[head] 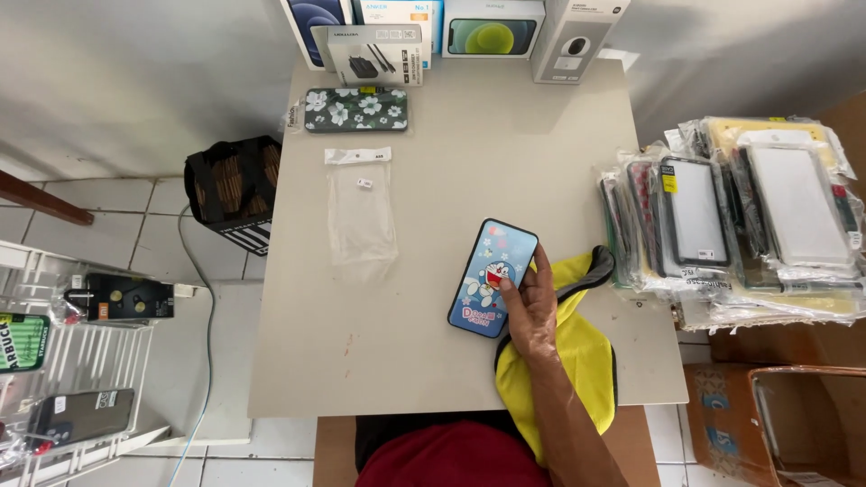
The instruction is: Cleaning phone cases with a cloth and placing them into plastic packaging sleeves.
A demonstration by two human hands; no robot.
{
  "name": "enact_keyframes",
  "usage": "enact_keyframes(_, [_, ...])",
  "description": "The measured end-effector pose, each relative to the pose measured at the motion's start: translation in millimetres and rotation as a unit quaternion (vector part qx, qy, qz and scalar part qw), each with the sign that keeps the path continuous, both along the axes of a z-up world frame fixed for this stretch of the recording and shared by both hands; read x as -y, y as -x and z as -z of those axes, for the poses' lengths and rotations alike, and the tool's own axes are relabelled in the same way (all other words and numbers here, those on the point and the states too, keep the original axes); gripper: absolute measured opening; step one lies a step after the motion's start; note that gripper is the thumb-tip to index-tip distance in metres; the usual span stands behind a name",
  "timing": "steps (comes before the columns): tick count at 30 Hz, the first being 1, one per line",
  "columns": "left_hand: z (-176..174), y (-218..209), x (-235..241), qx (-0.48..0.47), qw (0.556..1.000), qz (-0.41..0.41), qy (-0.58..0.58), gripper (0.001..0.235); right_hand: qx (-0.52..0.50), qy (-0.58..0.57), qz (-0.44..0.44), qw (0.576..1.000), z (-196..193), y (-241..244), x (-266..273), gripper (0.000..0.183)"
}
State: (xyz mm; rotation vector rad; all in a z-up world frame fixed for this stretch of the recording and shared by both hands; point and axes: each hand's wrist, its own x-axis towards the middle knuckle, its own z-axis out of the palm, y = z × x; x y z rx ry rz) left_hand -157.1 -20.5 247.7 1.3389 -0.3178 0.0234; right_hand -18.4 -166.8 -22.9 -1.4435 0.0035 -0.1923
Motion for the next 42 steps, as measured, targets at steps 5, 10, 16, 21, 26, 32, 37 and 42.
enact_keyframes(5, [64,-43,-21,0.015,0.999,0.011,-0.035,0.012,-0.003,0.01,0.014,1.0,-2,-1,-2,0.07])
enact_keyframes(10, [101,-76,-23,0.028,0.998,0.021,-0.061,0.014,-0.12,-0.038,0.057,0.99,-10,-4,-5,0.057])
enact_keyframes(16, [170,-116,-40,-0.168,0.945,-0.282,0.016,0.015,0.061,0.06,0.074,0.994,-4,-17,-5,0.039])
enact_keyframes(21, [198,-119,-37,-0.211,0.94,-0.26,-0.067,0.023,0.041,0.05,0.054,0.996,-6,-23,-11,0.026])
enact_keyframes(26, [216,-126,-29,-0.165,0.943,-0.231,-0.172,0.037,-0.027,0.102,0.027,0.994,-25,-42,-15,0.028])
enact_keyframes(32, [237,-132,-24,-0.069,0.926,-0.226,-0.293,0.04,-0.121,0.194,0.009,0.974,-26,-76,-12,0.039])
enact_keyframes(37, [262,-135,-19,0.009,0.897,-0.239,-0.371,0.037,-0.159,0.319,-0.009,0.934,-19,-94,-12,0.046])
enact_keyframes(42, [283,-139,-18,0.093,0.86,-0.285,-0.413,0.024,0.149,0.492,0.179,0.839,-16,-74,2,0.046])
